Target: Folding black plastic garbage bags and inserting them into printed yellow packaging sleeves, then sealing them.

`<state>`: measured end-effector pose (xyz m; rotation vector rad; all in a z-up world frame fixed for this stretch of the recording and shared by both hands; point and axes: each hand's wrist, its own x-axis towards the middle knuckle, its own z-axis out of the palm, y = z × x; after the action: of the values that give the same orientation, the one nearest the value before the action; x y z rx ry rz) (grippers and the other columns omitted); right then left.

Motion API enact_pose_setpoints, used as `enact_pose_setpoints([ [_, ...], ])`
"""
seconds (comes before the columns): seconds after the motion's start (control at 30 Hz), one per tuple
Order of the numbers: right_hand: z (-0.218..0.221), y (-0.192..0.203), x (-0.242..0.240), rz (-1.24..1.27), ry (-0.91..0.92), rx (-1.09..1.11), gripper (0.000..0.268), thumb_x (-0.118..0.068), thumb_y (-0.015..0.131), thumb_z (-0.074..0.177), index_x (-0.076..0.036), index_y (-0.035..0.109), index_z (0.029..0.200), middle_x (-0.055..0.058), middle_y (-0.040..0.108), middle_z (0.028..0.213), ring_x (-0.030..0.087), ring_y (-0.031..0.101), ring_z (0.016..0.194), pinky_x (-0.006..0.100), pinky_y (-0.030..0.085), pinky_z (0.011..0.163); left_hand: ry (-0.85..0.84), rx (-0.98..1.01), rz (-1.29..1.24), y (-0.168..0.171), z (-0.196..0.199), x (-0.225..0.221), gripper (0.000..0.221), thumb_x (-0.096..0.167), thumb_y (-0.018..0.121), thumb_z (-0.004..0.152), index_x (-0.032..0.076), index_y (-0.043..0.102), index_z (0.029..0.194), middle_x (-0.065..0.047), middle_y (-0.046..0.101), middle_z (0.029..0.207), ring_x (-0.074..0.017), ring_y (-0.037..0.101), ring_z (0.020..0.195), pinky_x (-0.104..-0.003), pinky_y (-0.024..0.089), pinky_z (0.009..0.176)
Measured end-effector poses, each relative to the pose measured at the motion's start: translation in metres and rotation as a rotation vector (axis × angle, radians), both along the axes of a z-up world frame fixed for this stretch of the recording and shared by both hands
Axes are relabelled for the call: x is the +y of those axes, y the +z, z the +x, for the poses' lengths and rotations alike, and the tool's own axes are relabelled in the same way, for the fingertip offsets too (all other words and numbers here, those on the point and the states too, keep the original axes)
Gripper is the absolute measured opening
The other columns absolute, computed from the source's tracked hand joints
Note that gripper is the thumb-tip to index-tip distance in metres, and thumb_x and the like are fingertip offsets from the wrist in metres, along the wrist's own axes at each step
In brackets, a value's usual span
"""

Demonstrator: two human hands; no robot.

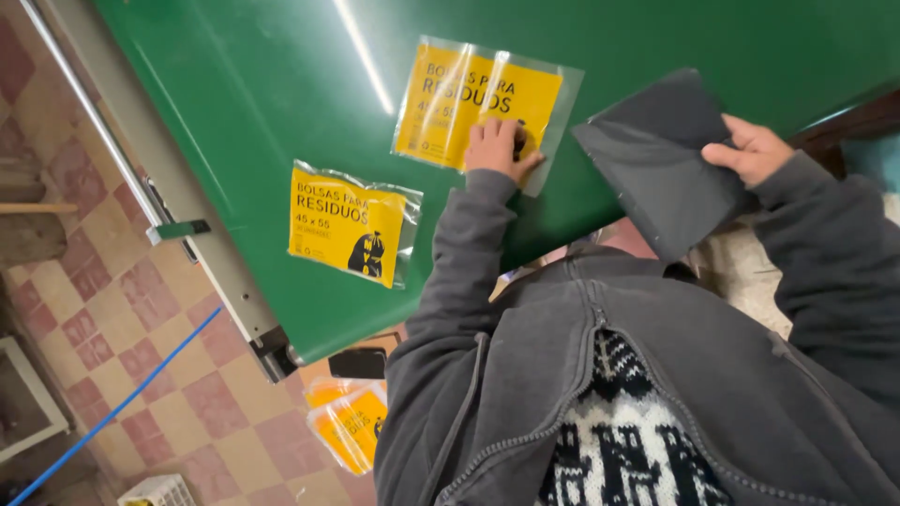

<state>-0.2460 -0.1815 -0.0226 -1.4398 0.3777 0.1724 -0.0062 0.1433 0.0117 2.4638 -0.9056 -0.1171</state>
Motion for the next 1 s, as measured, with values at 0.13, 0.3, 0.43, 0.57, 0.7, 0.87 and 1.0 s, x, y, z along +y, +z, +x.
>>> enact_pose_setpoints([
  [0.13,0.013,0.008,0.037,0.051,-0.001,0.033,0.064,-0.008,0.058,0.100,-0.002,0.038,0.160,0.005,0.059,0.143,0.013,0.058,0.119,0.029,0.046,0.102,0.023,0.039,0.089,-0.018,0.003,0.004,0.034,0.047,0.082,0.077,0.023,0.068,0.097,0.000,0.060,0.108,-0.0314,0.052,0.111,-0.051,0.048,0.080],
  [0.3,0.027,0.012,0.044,-0.017,-0.026,-0.009,0.055,-0.008,0.057,0.102,0.001,0.045,0.155,0.006,0.063,0.134,0.013,0.061,0.112,0.028,0.049,0.098,0.069,0.029,0.140,-0.001,0.002,-0.013,0.038,0.048,0.081,0.070,0.023,0.069,0.096,-0.001,0.060,0.111,-0.0346,0.051,0.110,-0.055,0.047,0.075],
  [0.43,0.035,0.018,0.045,-0.126,-0.034,-0.006,0.046,-0.009,0.059,0.103,0.001,0.051,0.148,0.009,0.066,0.119,0.013,0.063,0.098,0.028,0.052,0.085,0.055,0.101,0.145,-0.026,0.015,-0.010,0.021,0.042,0.075,0.084,0.025,0.070,0.095,0.003,0.063,0.108,-0.0323,0.052,0.111,-0.053,0.049,0.079],
  [0.57,0.038,0.015,0.055,-0.285,-0.081,-0.049,0.039,-0.012,0.060,0.104,0.002,0.051,0.140,0.013,0.066,0.115,0.015,0.064,0.095,0.030,0.053,0.082,-0.031,0.077,0.088,-0.026,0.028,-0.003,0.018,0.040,0.074,0.085,0.026,0.071,0.095,0.003,0.064,0.107,-0.0330,0.053,0.110,-0.051,0.050,0.081],
  [0.7,0.041,0.021,0.094,-0.333,0.023,-0.052,0.042,-0.017,0.064,0.101,0.003,0.051,0.136,0.016,0.065,0.112,0.017,0.062,0.092,0.033,0.052,0.079,-0.193,0.059,-0.061,-0.026,0.026,0.003,0.027,0.039,0.077,0.083,0.020,0.068,0.099,-0.001,0.064,0.107,-0.0354,0.052,0.107,-0.047,0.049,0.090],
  [0.87,0.055,0.018,0.145,-0.465,0.147,-0.203,0.049,-0.023,0.064,0.099,0.005,0.048,0.137,0.023,0.067,0.115,0.028,0.065,0.102,0.040,0.051,0.088,-0.230,0.062,-0.178,-0.004,0.017,-0.005,0.041,0.036,0.083,0.070,0.011,0.065,0.096,-0.008,0.063,0.101,-0.0390,0.052,0.101,-0.047,0.046,0.087],
  [1.0,0.068,-0.026,0.151,-0.593,0.179,-0.215,0.062,-0.029,0.065,0.101,0.008,0.041,0.144,0.031,0.063,0.117,0.039,0.064,0.105,0.043,0.051,0.089,-0.244,0.000,-0.251,-0.015,0.014,-0.007,0.019,0.021,0.075,0.085,0.011,0.066,0.098,-0.007,0.064,0.104,-0.0353,0.057,0.104,-0.042,0.048,0.092],
])
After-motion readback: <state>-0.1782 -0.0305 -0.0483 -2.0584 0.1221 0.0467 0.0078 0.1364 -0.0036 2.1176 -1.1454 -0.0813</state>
